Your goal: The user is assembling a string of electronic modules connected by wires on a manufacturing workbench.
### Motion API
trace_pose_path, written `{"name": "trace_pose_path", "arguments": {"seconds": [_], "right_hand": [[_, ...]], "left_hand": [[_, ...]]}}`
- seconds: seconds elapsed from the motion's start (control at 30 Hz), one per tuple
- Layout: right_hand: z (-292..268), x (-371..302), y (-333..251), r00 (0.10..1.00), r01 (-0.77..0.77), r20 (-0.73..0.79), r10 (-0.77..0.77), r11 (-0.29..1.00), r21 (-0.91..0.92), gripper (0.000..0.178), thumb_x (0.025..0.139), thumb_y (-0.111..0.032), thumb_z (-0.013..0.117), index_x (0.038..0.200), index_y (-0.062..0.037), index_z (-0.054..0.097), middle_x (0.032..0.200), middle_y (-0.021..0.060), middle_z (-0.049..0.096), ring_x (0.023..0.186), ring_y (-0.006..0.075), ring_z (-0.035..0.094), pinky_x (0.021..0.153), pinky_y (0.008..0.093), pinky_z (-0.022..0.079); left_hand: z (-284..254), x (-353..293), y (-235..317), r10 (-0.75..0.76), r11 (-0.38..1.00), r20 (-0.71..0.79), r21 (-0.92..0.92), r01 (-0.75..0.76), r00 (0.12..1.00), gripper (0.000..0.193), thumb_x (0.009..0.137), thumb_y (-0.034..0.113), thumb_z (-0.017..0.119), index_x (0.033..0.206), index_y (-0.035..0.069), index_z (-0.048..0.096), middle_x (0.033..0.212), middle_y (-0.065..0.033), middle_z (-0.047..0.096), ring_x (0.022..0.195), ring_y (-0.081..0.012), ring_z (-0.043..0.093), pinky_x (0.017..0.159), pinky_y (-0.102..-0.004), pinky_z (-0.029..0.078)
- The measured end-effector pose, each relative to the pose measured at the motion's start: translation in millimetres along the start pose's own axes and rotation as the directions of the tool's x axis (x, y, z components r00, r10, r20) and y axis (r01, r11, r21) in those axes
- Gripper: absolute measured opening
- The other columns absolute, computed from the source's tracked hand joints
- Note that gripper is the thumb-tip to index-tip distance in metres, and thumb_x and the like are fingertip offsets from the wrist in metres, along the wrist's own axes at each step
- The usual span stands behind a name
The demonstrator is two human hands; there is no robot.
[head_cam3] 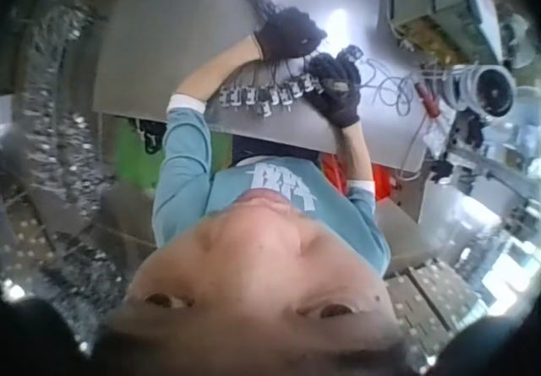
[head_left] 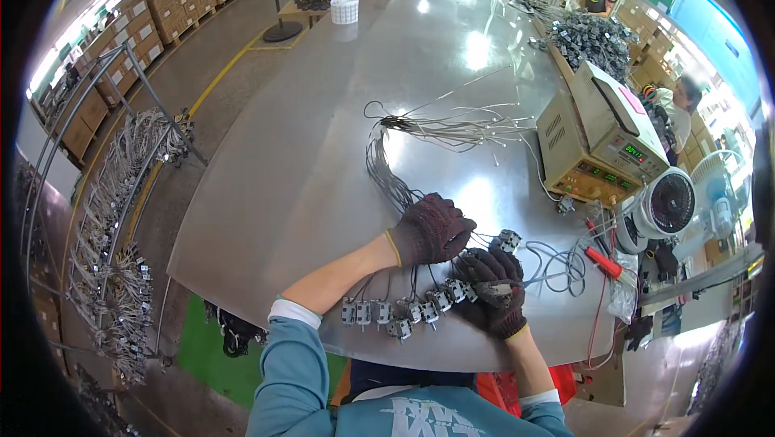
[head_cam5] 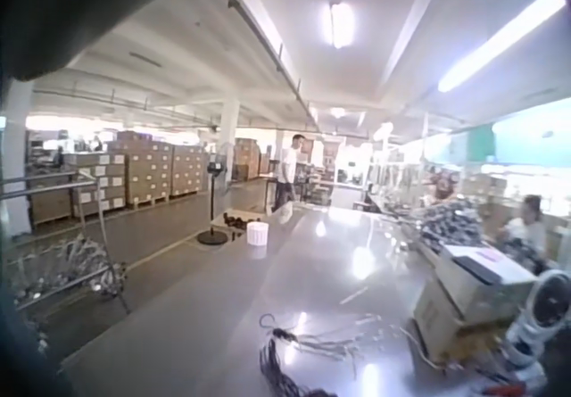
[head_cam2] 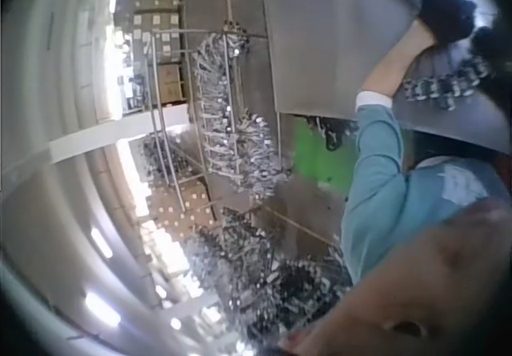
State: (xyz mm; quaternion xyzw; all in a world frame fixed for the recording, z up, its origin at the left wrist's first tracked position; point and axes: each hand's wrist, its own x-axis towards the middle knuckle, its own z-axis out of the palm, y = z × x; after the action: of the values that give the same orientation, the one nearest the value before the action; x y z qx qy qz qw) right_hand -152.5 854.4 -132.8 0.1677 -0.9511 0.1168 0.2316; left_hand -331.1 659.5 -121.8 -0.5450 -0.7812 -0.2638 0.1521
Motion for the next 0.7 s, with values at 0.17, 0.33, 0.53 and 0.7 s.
{"name": "trace_pose_path", "arguments": {"seconds": [0.17,0.33,0.53,0.7], "right_hand": [[-4.5,-0.2,-9.0,1.000,-0.022,0.016,0.021,1.000,0.006,0.074,0.073,-0.048,0.089,0.139,-0.0207,0.070,0.142,0.0067,0.067,0.135,0.0374,0.059,0.115,0.0540,0.043],[-4.2,-5.0,-11.0,1.000,-0.014,0.015,0.014,1.000,-0.009,0.072,0.073,-0.046,0.089,0.138,-0.0213,0.071,0.144,0.0066,0.067,0.135,0.0371,0.059,0.115,0.0533,0.044],[-9.5,4.8,-15.8,1.000,-0.011,0.007,0.010,0.999,0.032,0.066,0.074,-0.043,0.090,0.134,-0.0206,0.073,0.139,0.0037,0.070,0.134,0.0329,0.061,0.115,0.0510,0.046],[-21.0,26.4,-9.6,0.985,0.160,-0.071,-0.159,0.987,0.009,0.055,0.075,-0.041,0.091,0.125,-0.0201,0.078,0.131,0.0014,0.073,0.126,0.0302,0.067,0.113,0.0504,0.049]], "left_hand": [[-1.9,-3.9,4.9,0.026,1.000,-0.071,-0.007,-0.026,0.997,0.015,0.091,0.025,0.069,0.101,0.016,0.077,0.075,-0.0112,0.067,0.074,-0.0354,0.065,0.072,-0.0515,0.050],[-6.6,-5.9,7.4,0.047,0.998,-0.074,-0.025,-0.049,0.996,0.016,0.092,0.025,0.067,0.099,0.015,0.077,0.074,-0.0122,0.067,0.075,-0.0360,0.066,0.071,-0.0520,0.050],[-5.1,-12.2,12.5,-0.029,0.999,-0.084,0.039,0.032,0.996,0.015,0.090,0.025,0.066,0.092,0.014,0.076,0.074,-0.0121,0.067,0.075,-0.0363,0.065,0.072,-0.0518,0.050],[-6.9,-12.2,24.5,-0.171,0.984,-0.146,0.021,0.176,0.974,0.015,0.088,0.027,0.067,0.089,0.013,0.074,0.075,-0.0119,0.066,0.076,-0.0346,0.065,0.075,-0.0509,0.049]]}}
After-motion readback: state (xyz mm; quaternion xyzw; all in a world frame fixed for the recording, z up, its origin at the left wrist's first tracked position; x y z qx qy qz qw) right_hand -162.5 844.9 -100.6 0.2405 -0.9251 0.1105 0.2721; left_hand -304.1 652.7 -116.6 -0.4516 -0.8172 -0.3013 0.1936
